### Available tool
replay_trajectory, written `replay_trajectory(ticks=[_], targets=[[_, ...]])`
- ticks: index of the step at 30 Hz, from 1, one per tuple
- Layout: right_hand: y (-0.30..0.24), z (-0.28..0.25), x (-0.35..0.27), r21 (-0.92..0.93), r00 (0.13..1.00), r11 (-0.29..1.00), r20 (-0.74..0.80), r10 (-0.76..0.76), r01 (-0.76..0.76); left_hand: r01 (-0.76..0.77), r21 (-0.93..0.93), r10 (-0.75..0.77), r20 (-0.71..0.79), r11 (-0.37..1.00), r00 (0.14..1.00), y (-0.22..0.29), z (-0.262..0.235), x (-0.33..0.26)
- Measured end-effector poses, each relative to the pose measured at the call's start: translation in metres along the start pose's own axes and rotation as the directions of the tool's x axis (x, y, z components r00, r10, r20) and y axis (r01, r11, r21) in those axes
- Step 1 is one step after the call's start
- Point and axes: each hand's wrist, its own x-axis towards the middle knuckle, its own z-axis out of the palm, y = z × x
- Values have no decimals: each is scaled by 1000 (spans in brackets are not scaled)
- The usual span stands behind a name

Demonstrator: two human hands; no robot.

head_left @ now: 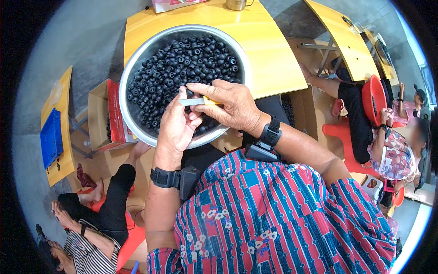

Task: Sorting and trimming blueberries using a small knife.

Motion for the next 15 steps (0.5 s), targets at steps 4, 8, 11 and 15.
replay_trajectory(ticks=[4,8,11,15], targets=[[-2,0,-1,-109,994,988,1,-109,108,30,-49,-31,-23,998,999,1,-2,2],[-4,0,-2,-187,991,974,7,-131,130,32,-74,-36,-61,997,997,1,7,-1],[-4,-2,-4,-226,981,955,36,-191,194,-6,-55,-4,-182,998,983,2,21,-4],[2,-3,-3,77,994,996,-104,-29,37,1,-207,27,136,978,990,7,-10,1]])
